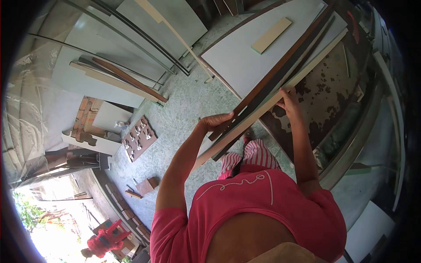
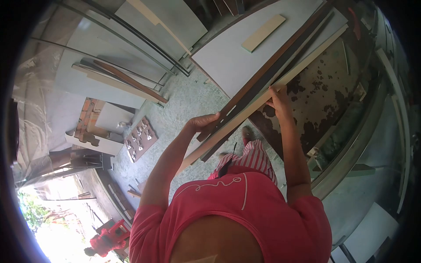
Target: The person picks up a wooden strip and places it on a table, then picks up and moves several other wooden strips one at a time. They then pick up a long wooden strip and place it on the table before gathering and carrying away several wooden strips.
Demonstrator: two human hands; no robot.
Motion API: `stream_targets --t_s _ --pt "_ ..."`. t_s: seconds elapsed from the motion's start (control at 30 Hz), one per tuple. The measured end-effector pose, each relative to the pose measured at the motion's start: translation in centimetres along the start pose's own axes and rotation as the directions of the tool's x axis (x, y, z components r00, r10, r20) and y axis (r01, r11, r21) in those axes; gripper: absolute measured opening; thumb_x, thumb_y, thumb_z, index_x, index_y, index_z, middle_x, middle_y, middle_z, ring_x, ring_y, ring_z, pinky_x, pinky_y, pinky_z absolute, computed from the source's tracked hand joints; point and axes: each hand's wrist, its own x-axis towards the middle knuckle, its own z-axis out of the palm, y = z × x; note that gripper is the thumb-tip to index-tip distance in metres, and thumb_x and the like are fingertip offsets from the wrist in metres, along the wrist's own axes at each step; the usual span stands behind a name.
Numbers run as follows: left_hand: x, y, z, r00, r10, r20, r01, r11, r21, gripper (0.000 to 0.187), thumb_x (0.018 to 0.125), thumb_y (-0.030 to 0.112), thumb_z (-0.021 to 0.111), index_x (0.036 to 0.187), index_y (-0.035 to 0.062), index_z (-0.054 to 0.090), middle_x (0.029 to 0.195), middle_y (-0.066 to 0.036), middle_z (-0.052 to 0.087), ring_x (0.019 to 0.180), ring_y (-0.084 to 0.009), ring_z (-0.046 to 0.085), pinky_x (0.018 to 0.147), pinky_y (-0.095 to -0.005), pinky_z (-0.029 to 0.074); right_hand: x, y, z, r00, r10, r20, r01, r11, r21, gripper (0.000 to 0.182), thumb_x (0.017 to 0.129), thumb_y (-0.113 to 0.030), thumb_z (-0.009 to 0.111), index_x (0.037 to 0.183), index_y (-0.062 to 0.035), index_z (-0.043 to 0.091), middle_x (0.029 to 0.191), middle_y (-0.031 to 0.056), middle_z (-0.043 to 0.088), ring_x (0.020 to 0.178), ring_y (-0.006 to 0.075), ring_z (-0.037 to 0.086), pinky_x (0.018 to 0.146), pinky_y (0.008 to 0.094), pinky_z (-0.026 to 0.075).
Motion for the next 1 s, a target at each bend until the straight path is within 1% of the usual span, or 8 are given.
stream_targets --t_s 0.23,0.43,0.53,0.6,0.73,0.8,0.9,1.0 --pt "-2.9 -1.9 1.8 0.933 -0.058 0.354 0.148 0.961 -0.233 0.081 0.074 0.062 0.056 0.127 0.004 0.036 0.1 -0.014 0.057 0.088 -0.0231 0.059 0.078 -0.0396 0.05 -3.7 -0.5 2.1 0.998 0.013 0.062 -0.016 0.999 0.045 0.048 0.088 -0.028 0.054 0.123 -0.0087 0.028 0.107 0.0106 0.048 0.093 0.0196 0.055 0.073 0.037 0.053" --pt "-9.5 -2.8 2.5 0.962 -0.14 0.233 0.191 0.959 -0.211 0.073 0.069 0.048 0.07 0.118 0.003 0.04 0.094 -0.012 0.057 0.079 -0.0216 0.06 0.067 -0.0377 0.052 -7.2 0.5 4.1 0.978 0.013 0.207 -0.03 0.996 0.083 0.054 0.087 -0.036 0.054 0.125 -0.005 0.03 0.101 0.0087 0.049 0.091 0.0174 0.055 0.073 0.0347 0.052" --pt "-12.2 -4.2 2.9 0.979 -0.139 0.148 0.158 0.98 -0.123 0.081 0.066 0.045 0.073 0.123 -0.0027 0.039 0.105 -0.011 0.056 0.09 -0.0187 0.056 0.08 -0.0325 0.047 -7.5 1.4 4.1 0.986 -0.028 0.166 0.013 0.996 0.093 0.059 0.086 -0.043 0.054 0.126 -0.0062 0.033 0.104 0.0079 0.051 0.097 0.0183 0.053 0.077 0.0345 0.051" --pt "-13.8 -4.8 3.7 0.99 -0.117 0.08 0.124 0.988 -0.088 0.091 0.064 0.044 0.075 0.129 -0.0055 0.035 0.114 -0.01 0.054 0.103 -0.0149 0.049 0.09 -0.0267 0.038 -6.1 2.2 3.4 0.954 -0.067 0.291 -0.152 0.731 0.666 0.065 0.081 -0.054 0.053 0.126 -0.0099 0.038 0.111 0.0078 0.052 0.103 0.0207 0.051 0.081 0.038 0.049" --pt "-16.6 -5.5 4.3 0.976 -0.208 0.067 0.213 0.974 -0.083 0.084 0.065 0.042 0.074 0.125 -0.0064 0.04 0.111 -0.009 0.055 0.101 -0.0147 0.05 0.089 -0.0277 0.039 -2.9 0.7 1.8 0.944 -0.203 0.259 -0.123 0.512 0.85 0.068 0.078 -0.061 0.049 0.126 -0.0129 0.041 0.118 0.0076 0.051 0.108 0.0219 0.05 0.085 0.0431 0.047" --pt "-17.5 -5.8 4.4 0.976 -0.209 0.052 0.213 0.973 -0.085 0.083 0.065 0.041 0.074 0.125 -0.0062 0.04 0.111 -0.009 0.055 0.101 -0.0144 0.05 0.089 -0.0275 0.039 1.6 3.7 -0.1 0.654 -0.643 0.398 -0.186 0.374 0.909 0.076 0.075 -0.065 0.049 0.13 -0.0131 0.038 0.123 0.0102 0.049 0.115 0.0274 0.046 0.094 0.0502 0.04" --pt "-18.6 -6.5 4.4 0.975 -0.221 0.018 0.222 0.974 -0.055 0.079 0.066 0.04 0.073 0.122 -0.0057 0.043 0.108 -0.01 0.057 0.099 -0.0156 0.052 0.087 -0.0285 0.042 4.0 3.7 0.1 0.442 -0.796 0.414 -0.372 0.257 0.892 0.088 0.072 -0.068 0.05 0.138 -0.0148 0.025 0.137 0.0122 0.034 0.125 0.0324 0.034 0.101 0.0529 0.031" --pt "-19.7 -6.0 4.9 0.965 -0.26 0.028 0.261 0.965 -0.04 0.076 0.067 0.042 0.073 0.12 -0.0052 0.045 0.105 -0.011 0.058 0.095 -0.0169 0.055 0.085 -0.0294 0.044 2.4 0.7 1.3 0.71 -0.614 0.345 -0.373 0.087 0.924 0.109 0.063 -0.069 0.057 0.14 -0.0073 0.011 0.143 0.0218 0.012 0.132 0.0379 0.014 0.101 0.053 0.031"
